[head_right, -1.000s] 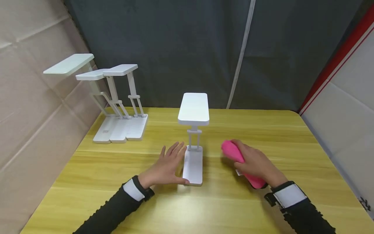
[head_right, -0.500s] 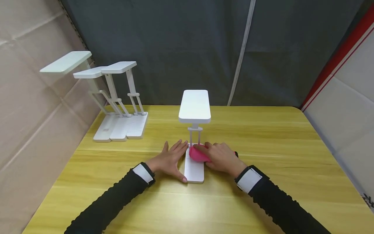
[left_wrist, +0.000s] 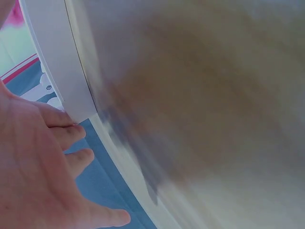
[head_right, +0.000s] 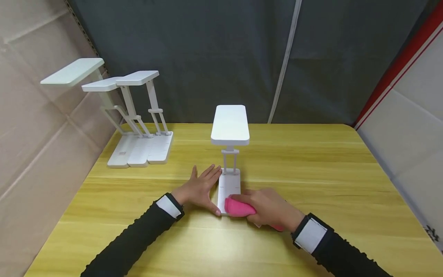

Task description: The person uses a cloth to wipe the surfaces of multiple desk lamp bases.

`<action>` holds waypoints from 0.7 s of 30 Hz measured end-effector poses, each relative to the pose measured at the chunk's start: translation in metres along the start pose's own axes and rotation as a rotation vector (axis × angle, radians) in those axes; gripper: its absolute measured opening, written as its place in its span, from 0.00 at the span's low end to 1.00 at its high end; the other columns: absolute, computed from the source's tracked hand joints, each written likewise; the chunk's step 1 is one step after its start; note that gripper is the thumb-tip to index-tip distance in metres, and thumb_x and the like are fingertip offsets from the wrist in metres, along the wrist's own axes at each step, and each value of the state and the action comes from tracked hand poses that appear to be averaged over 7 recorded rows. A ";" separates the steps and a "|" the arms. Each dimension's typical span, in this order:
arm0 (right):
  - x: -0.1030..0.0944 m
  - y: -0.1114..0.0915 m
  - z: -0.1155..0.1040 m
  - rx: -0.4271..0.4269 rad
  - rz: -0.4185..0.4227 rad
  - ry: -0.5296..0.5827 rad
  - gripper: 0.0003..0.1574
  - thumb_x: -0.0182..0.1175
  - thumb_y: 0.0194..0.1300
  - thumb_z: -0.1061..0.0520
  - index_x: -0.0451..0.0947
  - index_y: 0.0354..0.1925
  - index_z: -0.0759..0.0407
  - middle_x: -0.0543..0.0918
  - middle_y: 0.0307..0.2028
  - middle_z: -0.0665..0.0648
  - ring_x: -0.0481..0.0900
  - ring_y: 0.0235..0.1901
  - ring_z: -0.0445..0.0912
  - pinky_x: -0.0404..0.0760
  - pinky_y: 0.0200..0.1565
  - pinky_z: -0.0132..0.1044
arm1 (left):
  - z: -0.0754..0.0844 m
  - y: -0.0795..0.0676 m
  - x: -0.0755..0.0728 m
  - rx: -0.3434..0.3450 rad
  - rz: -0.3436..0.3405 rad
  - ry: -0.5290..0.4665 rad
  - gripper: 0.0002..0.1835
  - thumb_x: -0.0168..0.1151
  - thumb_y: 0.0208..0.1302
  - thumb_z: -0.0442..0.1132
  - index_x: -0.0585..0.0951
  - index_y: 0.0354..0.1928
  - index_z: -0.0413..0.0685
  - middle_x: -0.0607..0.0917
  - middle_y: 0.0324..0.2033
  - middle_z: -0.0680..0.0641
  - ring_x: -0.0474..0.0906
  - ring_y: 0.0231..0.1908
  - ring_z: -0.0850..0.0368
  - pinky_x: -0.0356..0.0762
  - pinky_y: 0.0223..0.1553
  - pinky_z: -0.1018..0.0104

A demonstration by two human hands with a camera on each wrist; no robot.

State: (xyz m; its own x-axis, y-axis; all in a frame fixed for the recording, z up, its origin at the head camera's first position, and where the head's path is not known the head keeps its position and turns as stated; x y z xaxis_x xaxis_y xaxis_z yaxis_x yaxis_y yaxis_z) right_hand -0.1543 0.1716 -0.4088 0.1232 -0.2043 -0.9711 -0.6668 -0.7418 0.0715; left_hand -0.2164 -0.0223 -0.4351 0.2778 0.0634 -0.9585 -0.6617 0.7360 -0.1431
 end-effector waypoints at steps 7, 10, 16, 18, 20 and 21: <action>-0.011 -0.003 -0.004 0.002 -0.083 0.176 0.39 0.63 0.44 0.54 0.67 0.56 0.35 0.74 0.36 0.38 0.68 0.24 0.34 0.69 0.24 0.29 | -0.001 -0.001 0.001 -0.003 0.020 -0.005 0.69 0.59 0.31 0.78 0.40 0.68 0.45 0.43 0.69 0.46 0.33 0.67 0.49 0.30 0.53 0.26; -0.024 0.013 0.005 0.072 0.023 0.100 0.36 0.63 0.45 0.52 0.69 0.56 0.40 0.74 0.33 0.40 0.68 0.23 0.35 0.69 0.23 0.30 | -0.002 -0.001 0.000 -0.010 0.024 -0.007 0.69 0.60 0.31 0.78 0.42 0.68 0.46 0.44 0.69 0.47 0.34 0.67 0.49 0.31 0.53 0.25; -0.022 0.049 0.006 0.134 0.205 -0.223 0.39 0.68 0.44 0.47 0.69 0.57 0.43 0.75 0.29 0.50 0.66 0.16 0.39 0.66 0.15 0.29 | 0.000 -0.002 -0.002 -0.040 -0.008 -0.029 0.68 0.60 0.31 0.78 0.41 0.68 0.49 0.44 0.69 0.48 0.35 0.67 0.48 0.29 0.52 0.25; -0.015 0.056 0.001 0.127 0.206 -0.337 0.38 0.67 0.46 0.45 0.69 0.57 0.46 0.77 0.30 0.55 0.66 0.15 0.41 0.61 0.11 0.28 | 0.001 -0.002 -0.002 -0.051 -0.017 -0.030 0.68 0.60 0.30 0.78 0.41 0.68 0.50 0.44 0.69 0.49 0.34 0.67 0.48 0.29 0.52 0.26; -0.009 0.059 -0.005 0.128 0.189 -0.406 0.37 0.65 0.49 0.44 0.68 0.57 0.49 0.77 0.31 0.57 0.65 0.13 0.42 0.56 0.10 0.27 | 0.001 -0.002 -0.002 -0.056 -0.018 -0.024 0.68 0.59 0.30 0.79 0.40 0.68 0.49 0.43 0.69 0.49 0.34 0.67 0.49 0.28 0.52 0.26; -0.007 0.059 -0.007 0.127 0.181 -0.428 0.37 0.64 0.49 0.44 0.68 0.57 0.51 0.77 0.31 0.57 0.64 0.13 0.42 0.56 0.09 0.28 | 0.001 -0.002 -0.003 -0.056 -0.011 -0.019 0.68 0.59 0.30 0.79 0.41 0.68 0.49 0.43 0.69 0.50 0.35 0.67 0.49 0.28 0.53 0.26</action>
Point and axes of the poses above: each hand's wrist, its own y-axis towards the middle knuckle, its own x-axis out of the palm, z = x × y, the point moved 4 cm from there along y, towards the middle knuckle
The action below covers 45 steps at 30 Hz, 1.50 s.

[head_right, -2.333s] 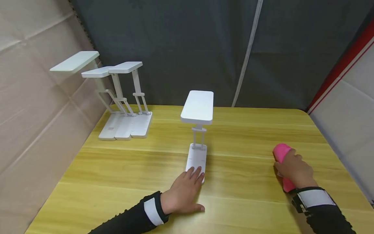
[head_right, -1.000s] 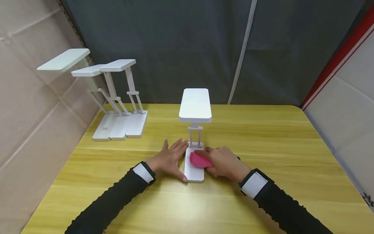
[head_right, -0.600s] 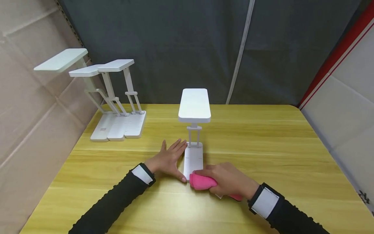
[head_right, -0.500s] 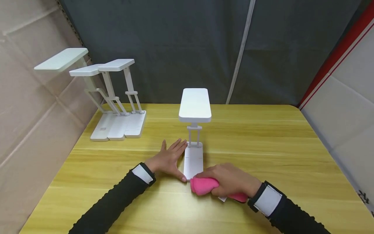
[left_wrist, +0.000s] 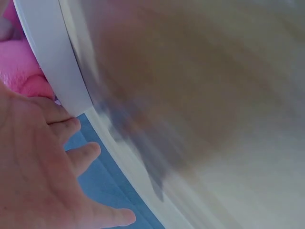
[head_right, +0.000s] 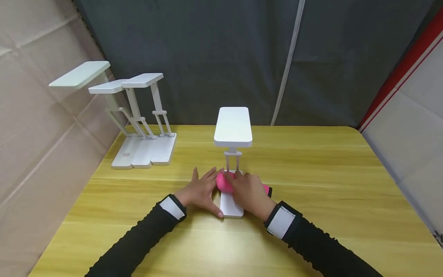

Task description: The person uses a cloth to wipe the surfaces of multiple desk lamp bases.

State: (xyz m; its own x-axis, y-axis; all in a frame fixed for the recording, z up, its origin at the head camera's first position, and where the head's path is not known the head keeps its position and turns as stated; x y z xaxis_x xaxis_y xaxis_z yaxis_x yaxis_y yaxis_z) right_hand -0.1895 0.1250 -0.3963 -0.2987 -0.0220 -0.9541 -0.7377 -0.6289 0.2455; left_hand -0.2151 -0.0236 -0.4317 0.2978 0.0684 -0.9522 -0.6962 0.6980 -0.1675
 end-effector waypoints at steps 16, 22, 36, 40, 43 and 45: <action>-0.016 -0.033 -0.019 -0.085 -0.228 0.238 0.29 0.64 0.44 0.51 0.75 0.49 0.43 0.71 0.24 0.46 0.60 0.15 0.39 0.63 0.16 0.32 | 0.003 0.002 -0.002 -0.007 -0.011 0.128 0.69 0.60 0.29 0.79 0.42 0.68 0.47 0.45 0.69 0.49 0.38 0.67 0.49 0.34 0.53 0.26; -0.024 -0.044 -0.003 -0.097 -0.358 0.538 0.30 0.61 0.42 0.56 0.74 0.48 0.36 0.73 0.28 0.38 0.67 0.22 0.35 0.68 0.22 0.32 | 0.006 0.003 0.000 0.004 -0.032 0.094 0.69 0.59 0.29 0.79 0.40 0.68 0.47 0.44 0.69 0.48 0.37 0.67 0.49 0.31 0.53 0.25; 0.035 -0.021 0.079 0.262 -0.189 0.134 0.34 0.62 0.49 0.53 0.67 0.57 0.51 0.76 0.31 0.59 0.71 0.20 0.48 0.72 0.17 0.43 | 0.003 0.000 0.000 -0.016 -0.056 0.079 0.69 0.59 0.30 0.79 0.41 0.68 0.47 0.44 0.69 0.48 0.37 0.67 0.50 0.31 0.52 0.25; 0.036 -0.022 0.069 0.196 -0.155 0.113 0.34 0.62 0.50 0.52 0.67 0.57 0.51 0.76 0.32 0.59 0.74 0.22 0.50 0.75 0.20 0.45 | 0.004 0.003 0.000 -0.023 -0.054 0.108 0.69 0.58 0.30 0.80 0.41 0.68 0.47 0.43 0.69 0.48 0.37 0.67 0.50 0.32 0.53 0.25; 0.031 -0.026 0.066 0.149 -0.171 0.113 0.34 0.62 0.49 0.53 0.68 0.56 0.50 0.76 0.31 0.58 0.72 0.21 0.48 0.75 0.21 0.43 | 0.004 0.005 -0.002 -0.034 -0.056 0.120 0.70 0.58 0.29 0.80 0.40 0.68 0.46 0.42 0.69 0.48 0.37 0.67 0.51 0.32 0.53 0.26; 0.027 -0.031 0.062 0.101 -0.172 0.119 0.33 0.62 0.48 0.54 0.69 0.56 0.49 0.76 0.29 0.56 0.71 0.19 0.47 0.74 0.20 0.41 | 0.003 0.005 -0.004 -0.040 -0.063 0.129 0.70 0.58 0.29 0.80 0.40 0.68 0.46 0.42 0.69 0.48 0.37 0.67 0.50 0.32 0.54 0.26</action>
Point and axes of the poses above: each hand's wrist, its own y-axis towards the middle knuckle, its own x-axis out of the palm, z = x × y, the point moved 4 cm from there along y, towards the middle knuckle
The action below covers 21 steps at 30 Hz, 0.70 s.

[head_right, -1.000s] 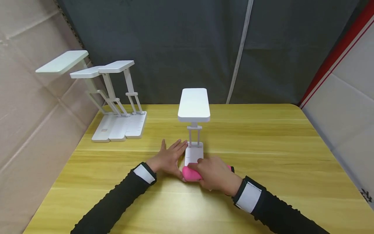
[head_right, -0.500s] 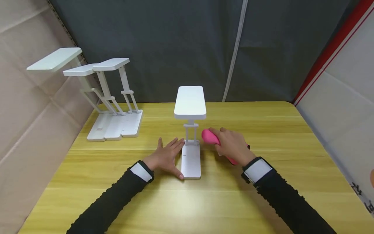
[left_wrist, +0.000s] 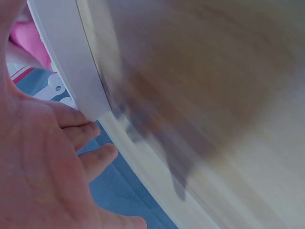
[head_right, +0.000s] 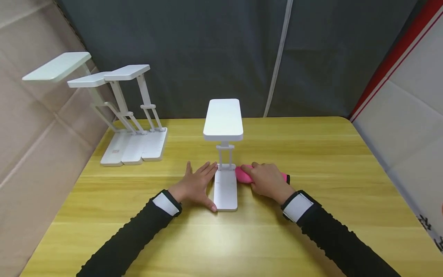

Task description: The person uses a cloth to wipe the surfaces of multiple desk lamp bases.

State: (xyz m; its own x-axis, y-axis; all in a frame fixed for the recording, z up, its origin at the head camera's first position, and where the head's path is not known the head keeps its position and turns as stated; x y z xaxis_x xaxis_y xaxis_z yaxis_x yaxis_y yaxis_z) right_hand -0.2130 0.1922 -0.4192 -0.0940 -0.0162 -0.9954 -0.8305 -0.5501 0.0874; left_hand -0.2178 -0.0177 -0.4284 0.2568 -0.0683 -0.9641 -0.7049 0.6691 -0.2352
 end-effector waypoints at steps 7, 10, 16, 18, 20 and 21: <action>-0.011 -0.025 -0.017 -0.197 0.001 -0.012 0.33 0.59 0.46 0.58 0.70 0.55 0.45 0.72 0.26 0.50 0.69 0.18 0.44 0.71 0.18 0.39 | 0.000 0.001 -0.005 -0.019 -0.010 0.018 0.71 0.59 0.28 0.80 0.40 0.68 0.45 0.42 0.69 0.47 0.36 0.67 0.50 0.31 0.54 0.26; -0.013 -0.035 -0.025 -0.266 -0.004 -0.013 0.33 0.57 0.45 0.59 0.71 0.54 0.43 0.74 0.29 0.48 0.72 0.21 0.46 0.71 0.18 0.38 | 0.000 0.002 -0.005 -0.017 -0.015 0.010 0.71 0.59 0.28 0.79 0.40 0.68 0.45 0.42 0.69 0.47 0.36 0.67 0.50 0.31 0.54 0.26; -0.020 -0.047 -0.031 -0.327 -0.081 0.049 0.36 0.56 0.44 0.59 0.70 0.54 0.35 0.73 0.29 0.45 0.67 0.20 0.40 0.65 0.16 0.32 | 0.001 0.002 -0.001 -0.009 -0.025 -0.014 0.71 0.59 0.28 0.79 0.40 0.68 0.45 0.42 0.69 0.47 0.36 0.67 0.50 0.31 0.53 0.25; -0.024 -0.044 -0.024 -0.275 -0.082 0.065 0.35 0.58 0.44 0.58 0.70 0.54 0.36 0.72 0.28 0.45 0.65 0.18 0.39 0.65 0.17 0.33 | 0.000 0.002 0.000 -0.009 -0.022 -0.021 0.71 0.60 0.28 0.79 0.40 0.68 0.45 0.42 0.69 0.47 0.36 0.67 0.50 0.31 0.53 0.25; -0.024 -0.035 -0.012 -0.179 -0.055 0.056 0.35 0.61 0.44 0.56 0.70 0.55 0.39 0.72 0.29 0.48 0.65 0.18 0.40 0.67 0.18 0.34 | 0.000 0.001 0.000 -0.008 -0.013 -0.022 0.71 0.60 0.27 0.79 0.41 0.68 0.45 0.43 0.69 0.47 0.37 0.67 0.49 0.32 0.53 0.25; -0.023 -0.030 -0.005 -0.123 -0.037 0.039 0.35 0.61 0.44 0.55 0.69 0.55 0.41 0.73 0.30 0.50 0.66 0.19 0.41 0.68 0.18 0.36 | 0.000 0.001 0.000 -0.010 -0.010 -0.022 0.71 0.60 0.27 0.79 0.41 0.68 0.44 0.43 0.69 0.47 0.37 0.67 0.49 0.32 0.53 0.25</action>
Point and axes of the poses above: each hand's wrist, its own y-axis towards the middle knuckle, its own x-axis out of the palm, z = x × y, the point moved 4 cm from there along y, towards the middle knuckle
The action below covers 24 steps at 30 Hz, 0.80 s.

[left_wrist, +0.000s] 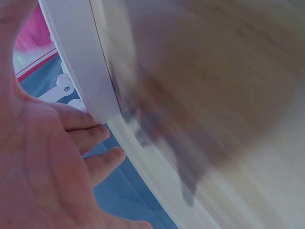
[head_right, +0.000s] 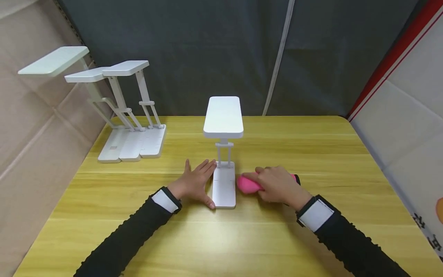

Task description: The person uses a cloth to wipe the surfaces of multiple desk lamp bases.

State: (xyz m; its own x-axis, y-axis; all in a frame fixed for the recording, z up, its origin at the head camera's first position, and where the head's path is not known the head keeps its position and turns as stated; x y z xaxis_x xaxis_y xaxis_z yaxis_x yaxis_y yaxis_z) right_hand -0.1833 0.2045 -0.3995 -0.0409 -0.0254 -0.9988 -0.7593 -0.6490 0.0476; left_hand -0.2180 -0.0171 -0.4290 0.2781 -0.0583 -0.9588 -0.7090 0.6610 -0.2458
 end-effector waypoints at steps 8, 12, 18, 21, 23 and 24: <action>0.027 0.037 0.016 0.102 0.097 -0.053 0.34 0.60 0.47 0.55 0.68 0.56 0.49 0.76 0.32 0.60 0.73 0.22 0.51 0.75 0.21 0.44 | 0.000 0.000 0.002 -0.023 0.006 -0.002 0.72 0.61 0.26 0.79 0.41 0.68 0.44 0.42 0.69 0.47 0.37 0.67 0.50 0.33 0.53 0.25; 0.025 0.028 0.004 0.048 0.102 -0.066 0.34 0.61 0.44 0.56 0.70 0.54 0.49 0.74 0.27 0.55 0.69 0.18 0.47 0.73 0.20 0.40 | 0.002 0.001 0.002 -0.024 0.013 -0.006 0.72 0.61 0.27 0.78 0.41 0.68 0.44 0.42 0.69 0.46 0.37 0.67 0.50 0.32 0.53 0.26; 0.022 0.005 -0.019 -0.060 0.032 -0.080 0.34 0.59 0.44 0.58 0.70 0.54 0.49 0.72 0.27 0.52 0.66 0.17 0.44 0.69 0.17 0.36 | 0.000 0.003 0.004 -0.041 -0.012 0.000 0.72 0.60 0.27 0.79 0.39 0.68 0.45 0.41 0.69 0.47 0.35 0.67 0.50 0.31 0.54 0.26; 0.020 -0.006 -0.031 -0.108 0.042 -0.084 0.33 0.58 0.43 0.60 0.71 0.53 0.49 0.71 0.25 0.50 0.65 0.17 0.43 0.65 0.15 0.34 | 0.000 0.002 0.002 -0.034 -0.005 -0.010 0.72 0.61 0.27 0.78 0.40 0.68 0.44 0.42 0.69 0.46 0.36 0.67 0.50 0.30 0.53 0.26; 0.019 -0.012 -0.038 -0.133 0.048 -0.085 0.34 0.56 0.41 0.61 0.72 0.52 0.48 0.72 0.25 0.49 0.65 0.17 0.43 0.62 0.14 0.33 | 0.000 0.002 0.002 -0.028 -0.005 -0.012 0.72 0.61 0.27 0.78 0.40 0.68 0.43 0.42 0.69 0.46 0.36 0.67 0.49 0.31 0.53 0.26; 0.019 -0.015 -0.041 -0.143 0.046 -0.082 0.35 0.56 0.40 0.61 0.72 0.52 0.49 0.72 0.25 0.49 0.65 0.17 0.43 0.61 0.14 0.33 | 0.000 0.002 0.002 -0.026 -0.007 -0.007 0.72 0.61 0.27 0.78 0.40 0.68 0.43 0.42 0.69 0.46 0.36 0.67 0.49 0.32 0.53 0.25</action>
State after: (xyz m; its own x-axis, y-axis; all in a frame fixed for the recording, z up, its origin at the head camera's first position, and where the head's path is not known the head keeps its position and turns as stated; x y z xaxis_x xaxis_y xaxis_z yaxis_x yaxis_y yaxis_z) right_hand -0.1466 0.1826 -0.4196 -0.1304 0.0008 -0.9915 -0.6554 -0.7505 0.0856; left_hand -0.2186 -0.0162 -0.4311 0.2878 -0.0573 -0.9560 -0.7238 0.6406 -0.2563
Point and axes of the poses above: each hand's wrist, its own y-axis towards the middle knuckle, its own x-axis out of the palm, z = x × y, the point moved 4 cm from there along y, towards the middle knuckle
